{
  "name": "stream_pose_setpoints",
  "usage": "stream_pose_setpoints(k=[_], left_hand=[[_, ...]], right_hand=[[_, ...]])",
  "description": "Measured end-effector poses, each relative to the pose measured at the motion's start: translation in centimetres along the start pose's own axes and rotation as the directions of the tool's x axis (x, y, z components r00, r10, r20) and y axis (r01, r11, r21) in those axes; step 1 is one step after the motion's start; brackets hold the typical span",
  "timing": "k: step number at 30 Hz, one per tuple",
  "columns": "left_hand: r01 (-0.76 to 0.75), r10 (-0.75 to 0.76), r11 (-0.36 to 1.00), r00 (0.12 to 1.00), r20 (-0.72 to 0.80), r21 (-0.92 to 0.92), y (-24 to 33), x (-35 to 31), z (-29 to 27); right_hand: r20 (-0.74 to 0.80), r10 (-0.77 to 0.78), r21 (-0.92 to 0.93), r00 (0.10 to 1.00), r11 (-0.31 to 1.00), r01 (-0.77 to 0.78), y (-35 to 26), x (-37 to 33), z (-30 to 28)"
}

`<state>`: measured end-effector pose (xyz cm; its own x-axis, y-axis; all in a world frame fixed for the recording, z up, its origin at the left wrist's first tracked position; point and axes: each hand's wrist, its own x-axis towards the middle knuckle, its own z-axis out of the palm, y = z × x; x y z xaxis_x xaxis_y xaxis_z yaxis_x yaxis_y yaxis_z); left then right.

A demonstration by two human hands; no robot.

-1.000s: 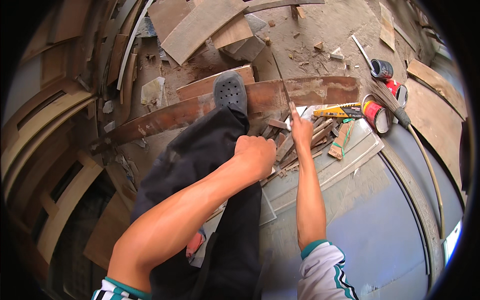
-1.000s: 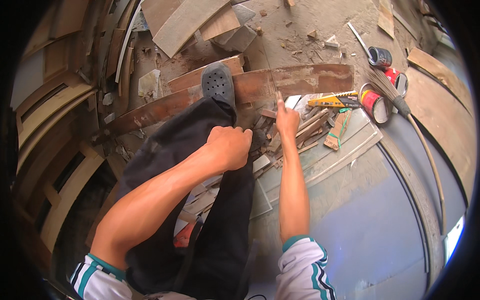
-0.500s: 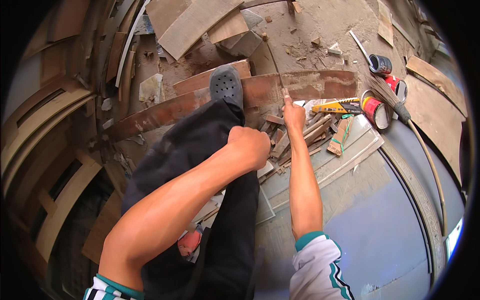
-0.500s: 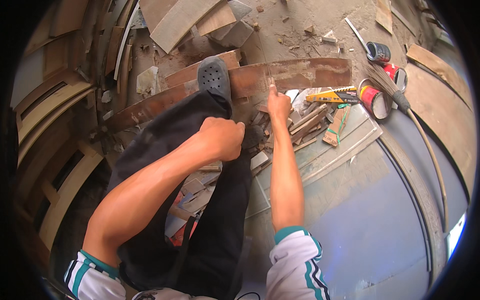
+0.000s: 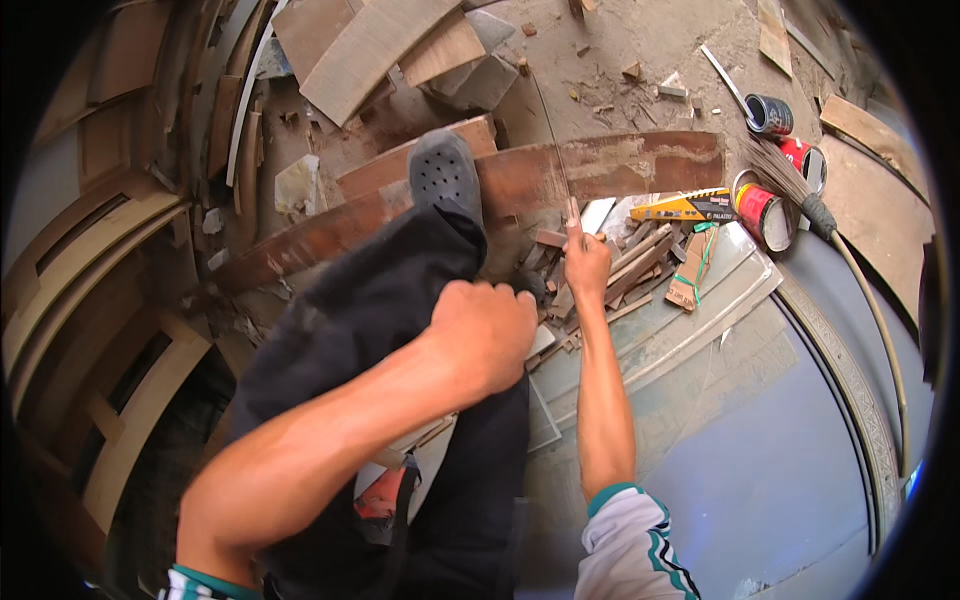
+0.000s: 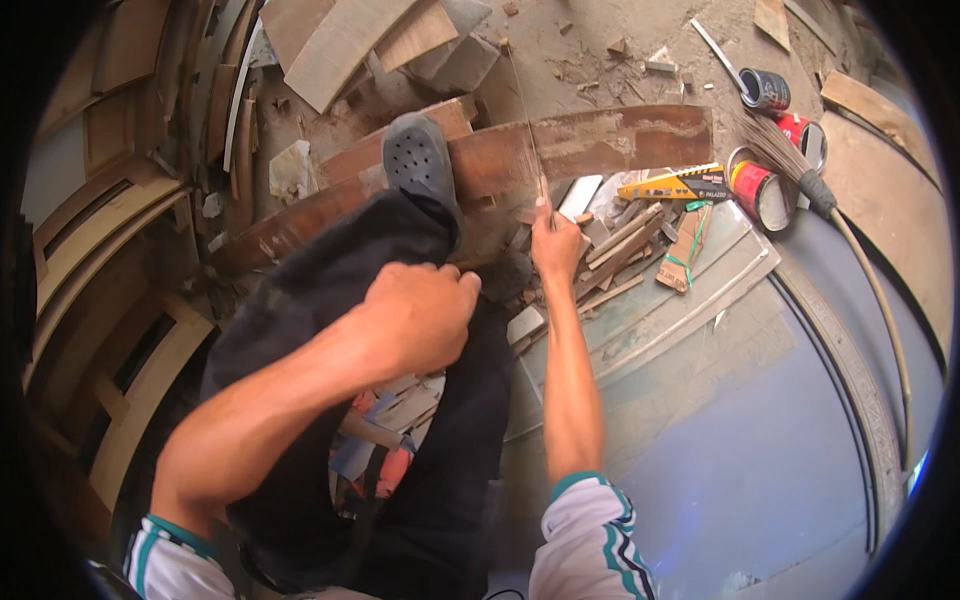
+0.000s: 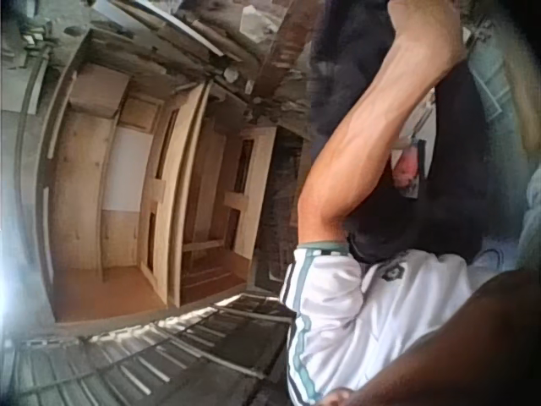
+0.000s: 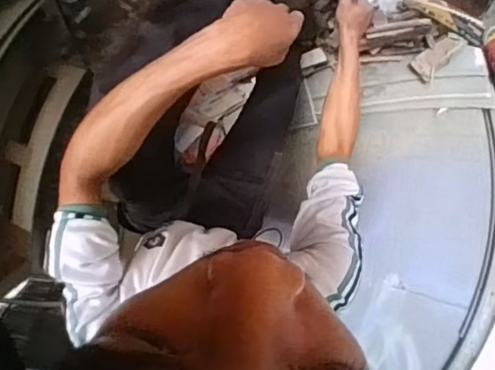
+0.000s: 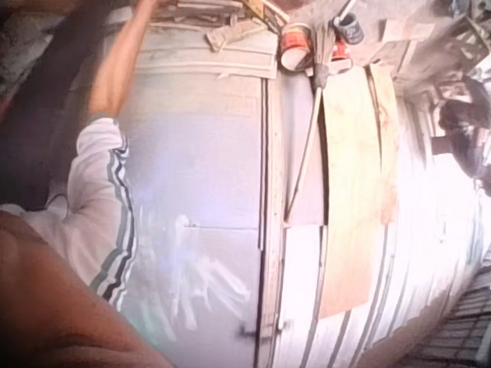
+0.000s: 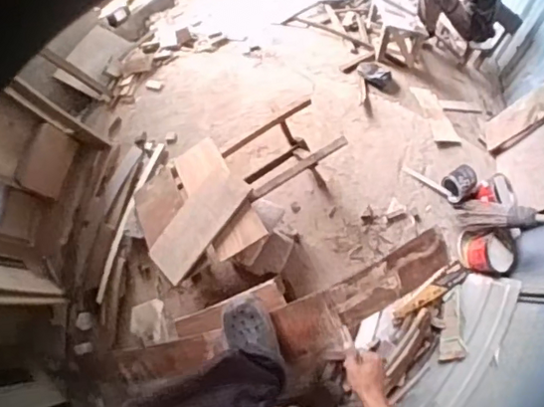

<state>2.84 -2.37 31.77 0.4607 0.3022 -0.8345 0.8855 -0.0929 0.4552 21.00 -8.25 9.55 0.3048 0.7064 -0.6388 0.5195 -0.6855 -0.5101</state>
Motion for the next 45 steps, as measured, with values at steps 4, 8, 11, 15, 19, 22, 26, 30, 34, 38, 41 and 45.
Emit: stream_pose_setpoints(k=[4, 8, 11, 15, 19, 22, 26, 30, 34, 38, 41, 45], left_hand=[[0.001, -0.005, 0.998, 0.999, -0.049, -0.069, 0.7, -0.2, 0.1], [-0.009, 0.006, 0.997, 0.999, -0.036, -0.077, 0.3, -0.6, -0.2], [-0.033, 0.034, 0.999, 0.999, -0.036, 0.017, 1.1, 0.3, 1.2], [-0.031, 0.029, 0.996, 0.999, 0.025, 0.079, 0.9, 0.6, 3.3], [0.004, -0.009, 0.996, 0.999, 0.05, 0.094, 0.8, 0.7, 2.1], [0.007, -0.009, 0.997, 1.0, 0.024, 0.078, 0.9, 0.6, 1.7], [-0.036, 0.038, 0.998, 0.998, -0.048, 0.058, 0.8, 0.5, 2.0], [-0.066, 0.066, 0.998, 0.997, -0.029, 0.003, 0.3, 1.3, 3.0], [0.108, -0.108, 0.994, 0.994, -0.021, 0.002, -2.1, 2.3, 1.7], [0.12, -0.12, 0.992, 0.993, -0.017, -0.025, -1.7, 1.2, -0.6], [0.055, -0.055, 0.998, 0.998, -0.033, -0.012, -0.2, 0.5, -0.4], [-0.018, 0.02, 1.0, 0.986, 0.163, -0.012, 2.7, 0.9, -0.6]], right_hand=[[0.031, -0.022, -0.012, 0.999, 1.0, 0.022, 2.6, -6.2, -3.1], [0.019, 0.015, 0.024, 1.0, 1.0, -0.015, 6.0, -9.9, -4.8], [-0.047, -0.093, 0.076, 0.995, 0.992, 0.096, 10.1, -3.6, -2.9], [-0.055, -0.117, 0.094, 0.992, 0.988, 0.122, 7.7, -4.3, -2.1], [0.087, 0.034, 0.135, 0.996, 0.99, -0.045, 3.2, -7.3, -5.0], [0.093, 0.075, 0.084, 0.993, 0.993, -0.082, 2.4, -10.0, -6.6], [0.058, 0.025, 0.023, 0.998, 0.999, -0.026, 1.8, -8.8, -4.9], [0.046, 0.025, -0.124, 0.999, 0.992, -0.019, -0.8, 0.0, -2.1], [0.152, 0.085, -0.105, 0.985, 0.992, -0.069, -3.3, -1.7, -3.2], [0.229, 0.235, -0.09, 0.945, 0.971, -0.22, -5.9, -8.0, -7.4], [0.1, 0.083, -0.152, 0.992, 0.986, -0.067, -4.4, -5.6, -4.1], [-0.057, 0.077, -0.207, 0.995, 0.975, -0.087, -4.8, 2.0, 0.2]])
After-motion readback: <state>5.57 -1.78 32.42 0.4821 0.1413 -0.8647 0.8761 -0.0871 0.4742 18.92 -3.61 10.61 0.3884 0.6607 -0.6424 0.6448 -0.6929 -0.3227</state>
